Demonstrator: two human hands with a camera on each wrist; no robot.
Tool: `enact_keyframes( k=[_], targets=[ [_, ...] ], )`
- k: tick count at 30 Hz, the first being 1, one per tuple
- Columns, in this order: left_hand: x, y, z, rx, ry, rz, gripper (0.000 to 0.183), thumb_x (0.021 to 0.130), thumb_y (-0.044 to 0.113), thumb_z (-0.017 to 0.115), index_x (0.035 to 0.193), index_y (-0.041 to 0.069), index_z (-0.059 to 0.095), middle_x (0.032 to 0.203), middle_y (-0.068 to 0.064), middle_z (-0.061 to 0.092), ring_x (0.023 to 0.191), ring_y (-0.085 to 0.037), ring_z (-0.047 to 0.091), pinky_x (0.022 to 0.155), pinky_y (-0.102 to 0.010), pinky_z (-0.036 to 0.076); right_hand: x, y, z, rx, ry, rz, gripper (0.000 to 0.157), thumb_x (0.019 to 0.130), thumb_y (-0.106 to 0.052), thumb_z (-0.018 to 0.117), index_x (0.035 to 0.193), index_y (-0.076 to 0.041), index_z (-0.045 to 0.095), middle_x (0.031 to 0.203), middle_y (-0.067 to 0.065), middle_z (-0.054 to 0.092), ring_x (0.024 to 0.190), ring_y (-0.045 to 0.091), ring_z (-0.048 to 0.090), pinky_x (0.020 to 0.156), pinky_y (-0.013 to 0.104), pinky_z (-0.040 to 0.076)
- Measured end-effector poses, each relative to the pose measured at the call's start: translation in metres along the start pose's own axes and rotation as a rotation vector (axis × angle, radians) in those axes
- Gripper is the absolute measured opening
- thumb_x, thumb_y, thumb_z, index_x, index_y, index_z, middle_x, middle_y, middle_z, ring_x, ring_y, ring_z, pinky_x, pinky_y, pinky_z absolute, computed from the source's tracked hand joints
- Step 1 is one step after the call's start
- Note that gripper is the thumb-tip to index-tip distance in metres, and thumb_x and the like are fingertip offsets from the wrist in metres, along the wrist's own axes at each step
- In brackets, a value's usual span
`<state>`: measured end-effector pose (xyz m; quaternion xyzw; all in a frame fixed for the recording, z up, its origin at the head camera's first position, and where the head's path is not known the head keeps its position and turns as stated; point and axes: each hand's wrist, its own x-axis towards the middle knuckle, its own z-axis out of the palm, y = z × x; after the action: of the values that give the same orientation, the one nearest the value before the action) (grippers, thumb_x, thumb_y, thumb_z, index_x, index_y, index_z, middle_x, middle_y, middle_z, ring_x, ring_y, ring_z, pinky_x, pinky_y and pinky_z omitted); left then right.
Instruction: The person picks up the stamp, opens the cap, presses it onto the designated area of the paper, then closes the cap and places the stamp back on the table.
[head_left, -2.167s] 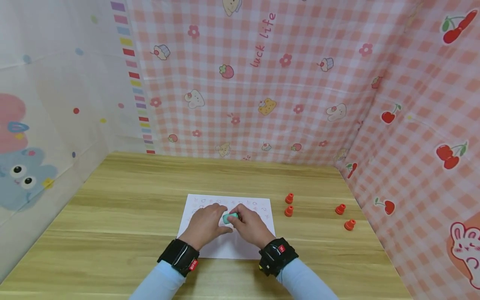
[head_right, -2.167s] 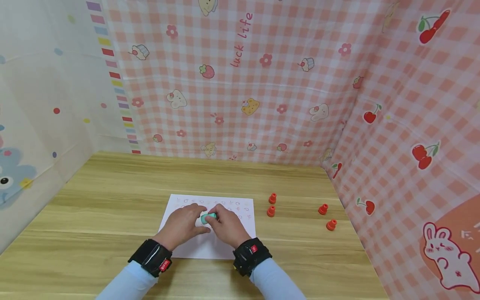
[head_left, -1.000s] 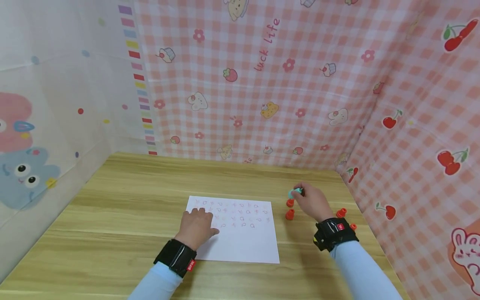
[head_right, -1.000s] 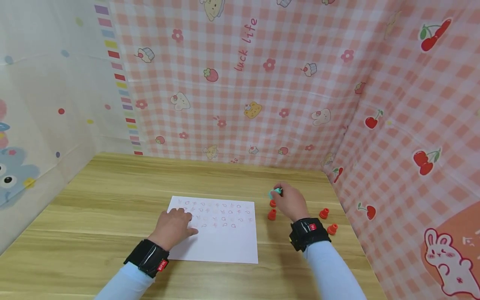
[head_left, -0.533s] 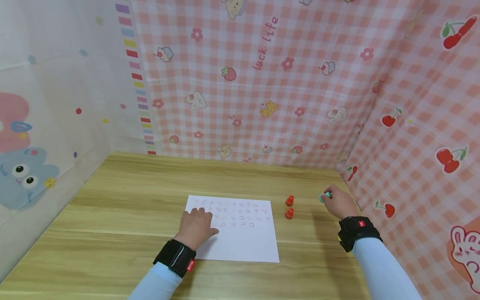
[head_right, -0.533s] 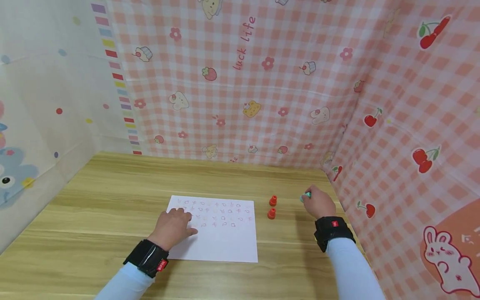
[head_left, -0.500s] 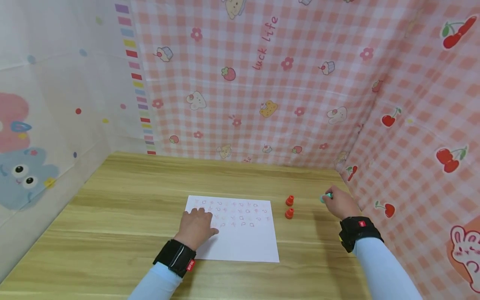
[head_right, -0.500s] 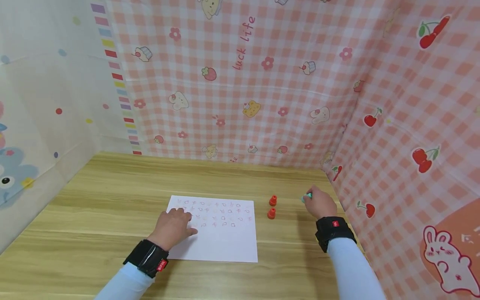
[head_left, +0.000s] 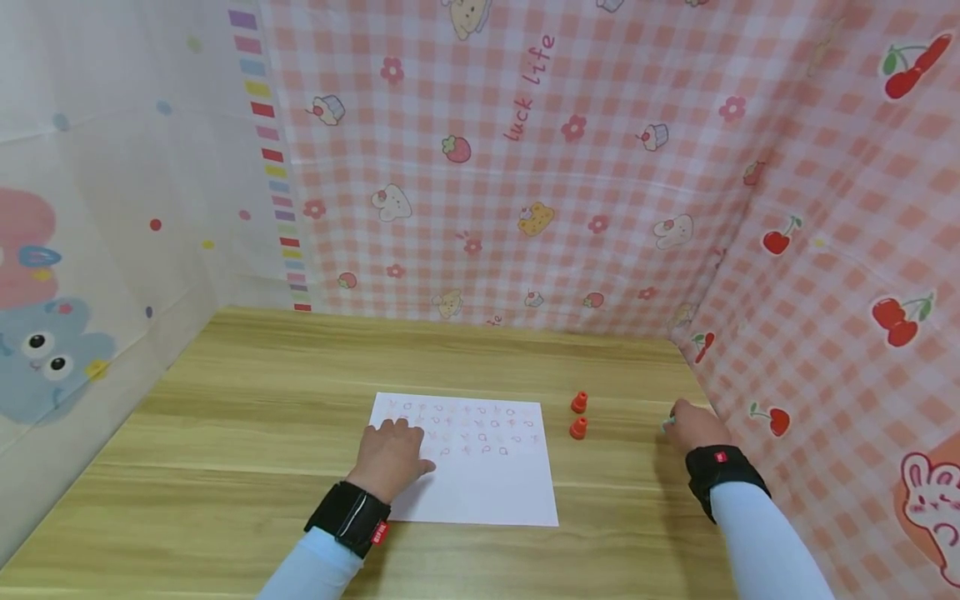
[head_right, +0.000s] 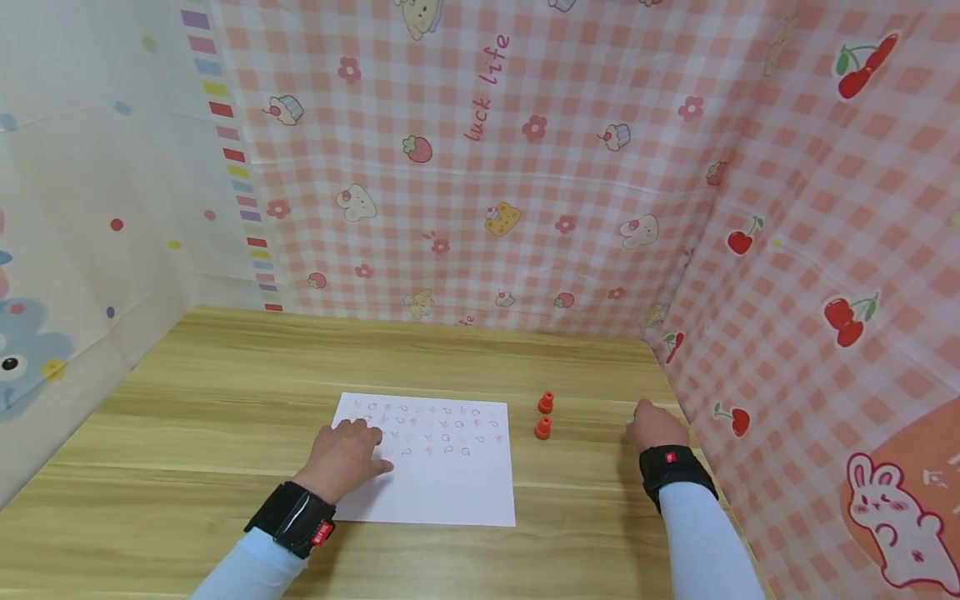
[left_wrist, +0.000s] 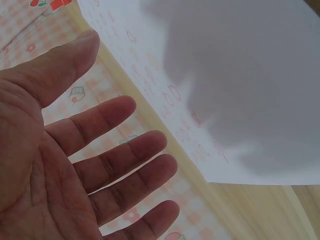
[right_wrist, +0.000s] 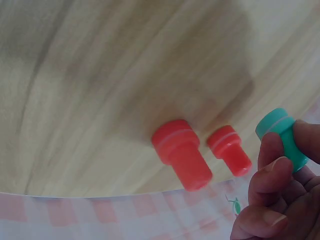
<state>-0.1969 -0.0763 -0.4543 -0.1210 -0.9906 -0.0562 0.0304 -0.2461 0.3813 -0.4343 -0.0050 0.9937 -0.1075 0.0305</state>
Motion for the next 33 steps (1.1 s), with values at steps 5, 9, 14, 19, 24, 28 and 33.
enact_keyframes(
  k=[5,9,14,19,24,28,33],
  targets=[
    [0.000,-0.001,0.000,-0.011,-0.018,-0.009,0.038,0.076,0.039,0.085,0.092,0.007,0.071,0.080,-0.008,0.060,0.080,-0.029,0.058,0.076,-0.050,0.047,-0.001,0.001,0.008,-0.037,0.022,0.000,0.020,0.092,-0.009,0.058,0.100,0.009,0.060,0.085,0.021,0.067,0.075,0.037,0.064,0.070,0.054,0.050],
    [0.000,-0.002,0.000,-0.012,-0.014,-0.010,0.038,0.076,0.039,0.085,0.091,0.007,0.071,0.079,-0.008,0.060,0.080,-0.029,0.058,0.075,-0.049,0.048,-0.003,-0.001,0.013,-0.047,0.035,0.008,0.016,0.091,-0.008,0.057,0.096,0.007,0.060,0.081,0.021,0.066,0.071,0.034,0.063,0.064,0.053,0.050],
    [0.000,-0.002,0.000,-0.007,-0.006,-0.007,0.038,0.075,0.039,0.086,0.091,0.007,0.071,0.078,-0.008,0.060,0.079,-0.028,0.058,0.075,-0.049,0.048,-0.002,-0.002,0.018,-0.058,0.030,0.008,0.015,0.091,-0.007,0.057,0.094,0.007,0.059,0.080,0.021,0.065,0.071,0.035,0.063,0.064,0.052,0.050],
    [0.000,-0.003,0.001,-0.004,0.004,-0.003,0.038,0.074,0.039,0.086,0.089,0.007,0.071,0.077,-0.008,0.059,0.077,-0.028,0.058,0.073,-0.049,0.048,-0.001,-0.004,0.021,-0.071,0.016,0.014,0.016,0.091,-0.007,0.056,0.093,0.009,0.058,0.082,0.023,0.065,0.075,0.039,0.064,0.068,0.053,0.050],
    [0.000,-0.003,0.002,-0.003,0.014,0.003,0.038,0.074,0.039,0.086,0.088,0.008,0.071,0.076,-0.007,0.059,0.077,-0.027,0.058,0.072,-0.048,0.048,-0.003,-0.006,0.018,-0.080,-0.003,0.031,0.022,0.091,-0.009,0.057,0.095,0.013,0.057,0.085,0.027,0.064,0.078,0.042,0.064,0.070,0.055,0.050],
    [0.000,-0.003,0.001,-0.006,0.011,0.002,0.038,0.074,0.039,0.086,0.089,0.008,0.071,0.076,-0.007,0.059,0.077,-0.027,0.058,0.072,-0.049,0.048,-0.003,-0.008,0.013,-0.079,-0.048,0.078,0.032,0.093,-0.017,0.061,0.102,0.014,0.058,0.086,0.026,0.065,0.077,0.038,0.064,0.070,0.054,0.050],
    [0.000,-0.003,0.000,-0.010,0.006,0.001,0.038,0.074,0.038,0.086,0.089,0.007,0.071,0.076,-0.008,0.059,0.077,-0.027,0.058,0.073,-0.049,0.048,-0.001,-0.008,0.007,-0.065,-0.082,0.130,0.045,0.093,-0.028,0.061,0.108,0.014,0.058,0.087,0.024,0.065,0.075,0.034,0.062,0.070,0.053,0.049]
  ],
)
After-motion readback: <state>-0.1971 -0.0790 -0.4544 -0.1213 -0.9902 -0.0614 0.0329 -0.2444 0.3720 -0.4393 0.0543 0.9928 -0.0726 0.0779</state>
